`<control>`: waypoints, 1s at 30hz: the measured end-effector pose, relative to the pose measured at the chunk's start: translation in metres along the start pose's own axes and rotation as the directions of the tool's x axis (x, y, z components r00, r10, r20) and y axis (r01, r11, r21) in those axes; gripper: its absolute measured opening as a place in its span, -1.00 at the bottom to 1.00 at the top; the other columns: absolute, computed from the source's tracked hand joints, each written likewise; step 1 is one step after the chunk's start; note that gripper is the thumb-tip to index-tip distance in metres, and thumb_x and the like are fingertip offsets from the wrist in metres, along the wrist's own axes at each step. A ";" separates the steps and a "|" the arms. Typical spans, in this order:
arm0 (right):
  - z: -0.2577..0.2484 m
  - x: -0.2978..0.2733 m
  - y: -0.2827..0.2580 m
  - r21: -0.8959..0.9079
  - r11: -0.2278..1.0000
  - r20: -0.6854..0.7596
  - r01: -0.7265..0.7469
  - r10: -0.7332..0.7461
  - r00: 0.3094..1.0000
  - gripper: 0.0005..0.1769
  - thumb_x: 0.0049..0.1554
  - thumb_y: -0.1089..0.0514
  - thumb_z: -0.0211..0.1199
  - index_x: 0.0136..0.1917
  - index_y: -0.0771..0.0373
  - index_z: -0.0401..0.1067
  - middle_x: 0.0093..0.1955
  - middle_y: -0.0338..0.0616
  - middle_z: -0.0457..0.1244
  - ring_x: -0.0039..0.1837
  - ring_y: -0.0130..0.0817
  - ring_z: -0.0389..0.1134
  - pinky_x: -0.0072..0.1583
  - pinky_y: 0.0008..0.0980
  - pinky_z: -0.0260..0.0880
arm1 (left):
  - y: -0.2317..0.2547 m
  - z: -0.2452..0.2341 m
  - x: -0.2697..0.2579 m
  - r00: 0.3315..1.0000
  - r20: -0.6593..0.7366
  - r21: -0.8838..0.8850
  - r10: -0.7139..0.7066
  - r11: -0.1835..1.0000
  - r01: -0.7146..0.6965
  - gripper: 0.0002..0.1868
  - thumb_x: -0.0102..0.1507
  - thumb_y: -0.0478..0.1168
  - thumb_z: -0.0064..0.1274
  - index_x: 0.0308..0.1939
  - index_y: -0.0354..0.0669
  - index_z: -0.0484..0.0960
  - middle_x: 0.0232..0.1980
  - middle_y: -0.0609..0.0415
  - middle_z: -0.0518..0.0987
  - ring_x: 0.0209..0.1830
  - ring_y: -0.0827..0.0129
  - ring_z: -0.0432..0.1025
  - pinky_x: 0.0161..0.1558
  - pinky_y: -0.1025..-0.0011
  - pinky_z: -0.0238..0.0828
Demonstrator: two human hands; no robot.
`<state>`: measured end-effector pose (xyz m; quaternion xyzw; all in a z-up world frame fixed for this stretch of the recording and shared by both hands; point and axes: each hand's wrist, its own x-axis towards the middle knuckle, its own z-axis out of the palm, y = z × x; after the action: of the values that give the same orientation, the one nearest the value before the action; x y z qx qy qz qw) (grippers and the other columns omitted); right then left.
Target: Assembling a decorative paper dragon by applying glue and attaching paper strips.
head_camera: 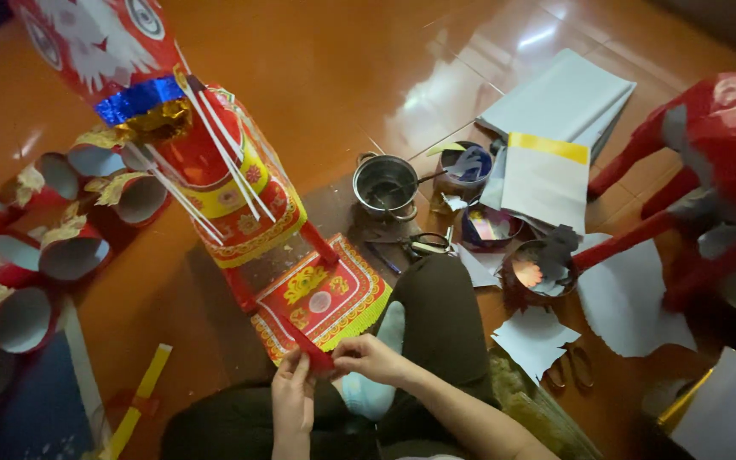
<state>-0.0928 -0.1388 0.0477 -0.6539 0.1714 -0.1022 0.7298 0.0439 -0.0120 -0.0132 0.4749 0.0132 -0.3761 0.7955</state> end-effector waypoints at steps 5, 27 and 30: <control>0.003 0.000 0.004 -0.159 0.980 -0.082 0.120 -0.135 0.988 -0.92 0.14 0.27 0.28 -0.21 0.22 0.44 -0.22 -0.24 0.30 -0.16 -0.54 0.29 -0.09 -0.57 0.31 | 0.022 0.017 -0.019 0.997 -0.024 0.074 -0.078 0.994 0.080 -0.84 0.29 -0.23 0.02 -0.08 -0.14 0.56 -0.10 -0.04 0.64 -0.26 0.35 0.49 -0.29 0.48 0.38; 0.011 -0.014 -0.055 -0.518 0.818 0.029 0.249 -0.274 0.961 -0.69 0.04 0.05 0.39 -0.04 0.14 0.33 -0.17 -0.17 0.24 -0.15 -0.29 0.28 -0.10 -0.39 0.29 | 0.035 0.027 -0.021 0.997 0.066 0.243 -0.040 0.970 0.023 -0.76 0.18 -0.35 0.10 -0.09 -0.37 0.61 -0.15 -0.15 0.66 -0.20 0.28 0.50 -0.02 0.35 0.43; 0.010 -0.041 -0.155 -0.251 0.833 0.366 0.493 -0.389 0.845 -0.50 0.18 -0.18 0.09 0.22 0.19 0.34 0.05 -0.13 0.22 0.08 -0.20 0.28 0.16 -0.27 0.32 | 0.047 0.039 -0.021 0.999 0.043 0.177 -0.012 0.984 0.004 -0.76 0.21 -0.31 0.09 -0.06 -0.31 0.58 -0.08 -0.04 0.62 -0.14 0.34 0.47 0.01 0.39 0.40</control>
<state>-0.1156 -0.1338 0.2072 -0.7979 -0.0839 -0.1385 0.5806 0.0444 -0.0167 0.0508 0.5355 -0.0357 -0.3891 0.7487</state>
